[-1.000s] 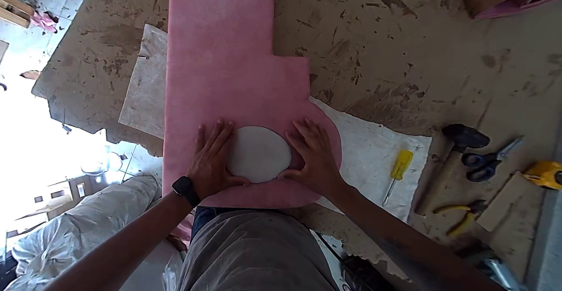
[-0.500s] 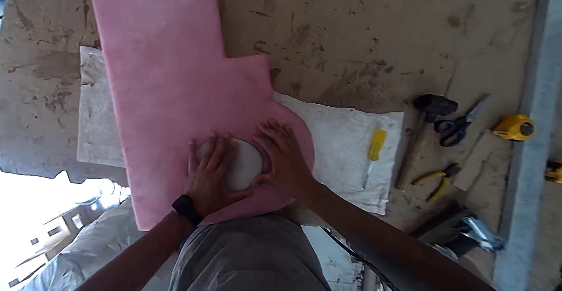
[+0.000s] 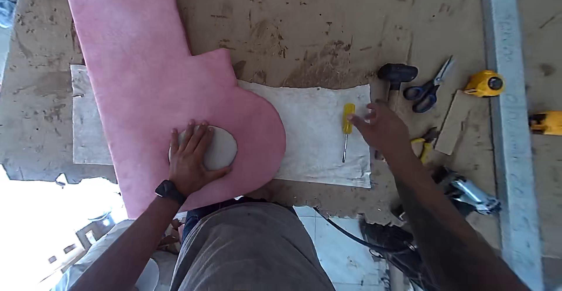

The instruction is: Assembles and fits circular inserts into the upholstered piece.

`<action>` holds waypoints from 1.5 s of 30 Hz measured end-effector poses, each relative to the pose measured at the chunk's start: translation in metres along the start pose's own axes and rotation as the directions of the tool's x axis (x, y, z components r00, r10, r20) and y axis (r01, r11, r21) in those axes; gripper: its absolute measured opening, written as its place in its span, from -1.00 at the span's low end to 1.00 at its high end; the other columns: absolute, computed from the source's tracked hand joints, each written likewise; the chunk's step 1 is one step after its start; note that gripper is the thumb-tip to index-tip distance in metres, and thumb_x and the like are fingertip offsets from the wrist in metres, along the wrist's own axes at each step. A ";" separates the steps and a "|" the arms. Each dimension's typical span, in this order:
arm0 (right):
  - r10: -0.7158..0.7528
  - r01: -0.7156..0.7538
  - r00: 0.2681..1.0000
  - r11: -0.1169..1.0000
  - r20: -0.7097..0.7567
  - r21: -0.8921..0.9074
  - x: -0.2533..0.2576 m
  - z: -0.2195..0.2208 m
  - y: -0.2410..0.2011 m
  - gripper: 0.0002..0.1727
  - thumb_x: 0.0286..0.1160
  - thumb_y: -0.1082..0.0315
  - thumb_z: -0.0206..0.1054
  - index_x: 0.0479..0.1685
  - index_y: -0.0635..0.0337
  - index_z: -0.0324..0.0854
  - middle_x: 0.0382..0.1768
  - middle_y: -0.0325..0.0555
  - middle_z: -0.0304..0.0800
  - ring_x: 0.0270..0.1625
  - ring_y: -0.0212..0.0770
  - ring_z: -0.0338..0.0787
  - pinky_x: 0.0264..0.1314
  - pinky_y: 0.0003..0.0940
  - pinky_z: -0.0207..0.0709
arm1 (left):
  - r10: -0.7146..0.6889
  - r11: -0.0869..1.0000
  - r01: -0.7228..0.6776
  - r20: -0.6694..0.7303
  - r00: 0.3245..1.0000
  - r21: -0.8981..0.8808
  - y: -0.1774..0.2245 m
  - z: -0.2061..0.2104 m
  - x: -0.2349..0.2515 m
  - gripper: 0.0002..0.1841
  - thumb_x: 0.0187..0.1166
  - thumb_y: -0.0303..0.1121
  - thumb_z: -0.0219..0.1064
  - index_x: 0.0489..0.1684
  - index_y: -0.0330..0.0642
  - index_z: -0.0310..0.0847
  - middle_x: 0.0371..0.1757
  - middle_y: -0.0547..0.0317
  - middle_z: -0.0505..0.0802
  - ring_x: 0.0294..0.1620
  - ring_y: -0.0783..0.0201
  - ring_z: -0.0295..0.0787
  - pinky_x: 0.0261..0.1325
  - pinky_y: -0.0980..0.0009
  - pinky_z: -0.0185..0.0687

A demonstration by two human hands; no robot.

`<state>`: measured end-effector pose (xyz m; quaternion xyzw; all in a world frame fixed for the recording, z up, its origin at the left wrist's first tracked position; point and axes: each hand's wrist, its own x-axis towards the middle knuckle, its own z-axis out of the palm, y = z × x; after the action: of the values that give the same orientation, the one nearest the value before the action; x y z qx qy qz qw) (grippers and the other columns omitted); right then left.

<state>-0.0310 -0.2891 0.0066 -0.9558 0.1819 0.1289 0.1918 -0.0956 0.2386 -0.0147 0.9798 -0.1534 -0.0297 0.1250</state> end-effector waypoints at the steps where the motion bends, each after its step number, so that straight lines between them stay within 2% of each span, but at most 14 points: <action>1: 0.006 -0.005 1.000 0.999 0.020 -0.053 0.005 0.006 0.002 -0.06 0.34 -0.40 0.43 0.50 0.20 0.49 0.25 0.42 0.66 0.15 0.50 0.73 0.08 0.62 0.53 | -0.002 1.000 0.002 0.008 1.000 0.001 0.001 0.000 0.001 0.30 -0.13 0.75 0.31 0.83 0.23 0.26 0.89 0.38 0.25 0.95 0.09 -0.15 0.89 -0.34 -0.44; 5: 0.015 -0.005 0.996 0.993 0.083 -0.115 0.022 0.012 -0.007 -0.29 0.39 -0.10 0.56 0.43 0.13 0.51 -0.08 0.35 0.77 -0.06 0.43 0.77 -0.04 0.55 0.55 | -0.032 0.999 0.031 0.043 0.999 0.014 0.007 -0.004 -0.002 0.30 -0.09 0.74 0.29 0.86 0.24 0.19 0.91 0.40 0.18 0.96 0.10 -0.24 0.88 -0.35 -0.47; 9: -0.081 0.024 0.990 0.904 0.117 0.426 -0.032 -0.037 -0.054 -0.52 0.55 0.22 0.47 0.37 0.10 0.43 -0.15 0.03 0.81 -0.40 -0.04 0.89 -0.31 0.00 0.88 | -0.111 0.994 0.110 -0.027 0.994 -0.030 0.024 0.003 -0.016 0.10 0.15 0.62 0.29 0.83 0.30 0.25 0.92 0.40 0.15 0.97 0.10 -0.29 0.87 -0.39 -0.51; 11: -0.206 0.108 0.974 0.779 0.090 0.618 -0.082 -0.059 -0.092 -0.56 0.54 0.35 0.42 0.37 0.08 0.46 -0.04 0.03 0.76 -0.25 0.07 0.93 -0.18 0.14 0.92 | -0.173 0.985 0.170 -0.071 0.982 -0.042 0.035 0.010 -0.031 -0.04 0.32 0.53 0.25 0.81 0.34 0.28 0.92 0.41 0.15 0.97 0.09 -0.29 0.84 -0.45 -0.54; 13: -0.341 0.212 0.935 0.764 0.102 0.610 -0.121 -0.060 -0.125 -0.61 0.47 0.40 0.44 0.29 0.05 0.61 0.03 -0.05 0.78 -0.18 0.05 0.93 -0.19 0.12 0.94 | -0.222 0.974 0.218 -0.092 0.971 -0.058 0.047 0.014 -0.036 -0.12 0.45 0.46 0.19 0.83 0.33 0.26 0.93 0.37 0.11 0.97 0.05 -0.34 0.82 -0.48 -0.57; 19: -0.653 0.376 0.721 0.651 0.233 0.660 -0.141 0.023 -0.147 -0.74 0.53 0.34 0.41 0.15 -0.03 0.78 0.11 -0.15 0.69 -0.09 -0.12 0.87 -0.11 -0.11 0.95 | -0.253 0.967 0.250 -0.087 0.964 -0.045 0.051 0.019 -0.046 -0.23 0.58 0.42 0.06 0.81 0.37 0.28 0.93 0.31 0.13 0.97 0.07 -0.30 0.85 -0.44 -0.52; 22: -0.733 0.533 0.637 0.643 0.240 0.550 -0.126 0.040 -0.142 -0.73 0.52 0.28 0.41 0.16 -0.13 0.79 0.12 -0.28 0.67 -0.13 -0.28 0.84 -0.20 -0.26 0.92 | -0.256 0.967 0.253 -0.103 0.961 -0.039 0.052 0.022 -0.043 -0.26 0.59 0.43 0.04 0.78 0.41 0.32 0.92 0.34 0.18 0.96 0.07 -0.25 0.87 -0.39 -0.45; 25: -0.826 0.768 0.502 0.562 0.257 0.308 -0.114 0.046 -0.146 -0.70 0.51 0.19 0.34 0.20 -0.28 0.73 0.21 -0.51 0.72 0.00 -0.54 0.76 -0.07 -0.46 0.78 | -0.255 0.967 0.253 -0.101 0.962 -0.031 0.050 0.022 -0.045 -0.26 0.60 0.43 0.02 0.76 0.40 0.35 0.91 0.33 0.20 0.96 0.06 -0.22 0.88 -0.37 -0.44; 31: -0.925 0.973 0.219 0.230 0.312 -0.002 -0.110 0.026 -0.170 -0.50 0.62 0.37 0.25 0.53 -0.21 0.63 0.35 -0.23 0.68 0.21 -0.22 0.78 0.09 -0.20 0.77 | -0.245 0.969 0.246 -0.108 0.963 -0.011 0.050 0.023 -0.044 -0.26 0.61 0.45 -0.04 0.79 0.45 0.29 0.93 0.38 0.15 0.97 0.09 -0.25 0.89 -0.35 -0.45; 34: -0.917 0.986 0.168 0.157 0.360 -0.061 -0.110 0.032 -0.173 -0.51 0.62 0.37 0.26 0.52 -0.22 0.63 0.31 -0.23 0.68 0.22 -0.22 0.75 0.13 -0.24 0.74 | -0.242 0.970 0.243 -0.115 0.963 -0.008 0.053 0.024 -0.045 -0.30 0.65 0.41 -0.06 0.79 0.48 0.28 0.92 0.39 0.16 0.96 0.12 -0.24 0.88 -0.36 -0.44; 37: -0.896 0.980 0.195 0.197 0.399 -0.036 -0.101 0.028 -0.174 -0.53 0.67 0.24 0.25 0.55 -0.32 0.60 0.09 -0.27 0.76 0.09 -0.24 0.78 0.10 -0.19 0.74 | -0.301 0.954 0.298 -0.145 0.943 -0.038 0.060 0.025 -0.050 -0.36 0.68 0.37 -0.02 0.74 0.50 0.35 0.90 0.44 0.20 0.96 0.15 -0.20 0.90 -0.32 -0.40; 40: -0.822 0.848 0.454 0.517 0.344 0.117 -0.081 0.010 -0.164 -0.55 0.62 0.10 0.23 0.49 -0.35 0.61 0.03 -0.35 0.80 -0.05 -0.34 0.80 -0.03 -0.17 0.77 | -0.352 0.936 0.338 -0.188 0.917 -0.099 0.064 0.024 -0.052 -0.36 0.64 0.36 0.09 0.68 0.42 0.46 0.87 0.45 0.28 0.95 0.18 -0.13 0.92 -0.27 -0.36; 42: -0.727 0.631 0.639 0.682 0.250 0.369 -0.076 0.015 -0.171 -0.49 0.60 0.10 0.27 0.52 -0.03 0.57 -0.01 -0.18 0.85 -0.12 -0.21 0.88 -0.09 -0.13 0.86 | -0.375 0.926 0.353 -0.218 0.901 -0.134 0.065 0.025 -0.053 -0.35 0.61 0.35 0.14 0.66 0.38 0.49 0.85 0.44 0.32 0.94 0.19 -0.11 0.93 -0.25 -0.34; 45: -0.719 0.516 0.684 0.595 0.123 0.616 -0.088 0.066 -0.216 -0.45 0.72 0.17 0.20 0.55 0.35 0.40 0.25 -0.01 0.82 0.25 -0.09 0.85 0.32 -0.04 0.79 | -0.439 0.896 0.401 -0.242 0.865 -0.190 0.071 0.030 -0.052 -0.36 0.62 0.35 0.13 0.65 0.35 0.51 0.84 0.49 0.33 0.94 0.27 -0.12 0.96 -0.16 -0.33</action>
<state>-0.0360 -0.0499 0.0445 -0.8228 -0.1777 0.1689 0.5128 -0.1691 0.1826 -0.0248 0.9732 0.0855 0.0719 0.2010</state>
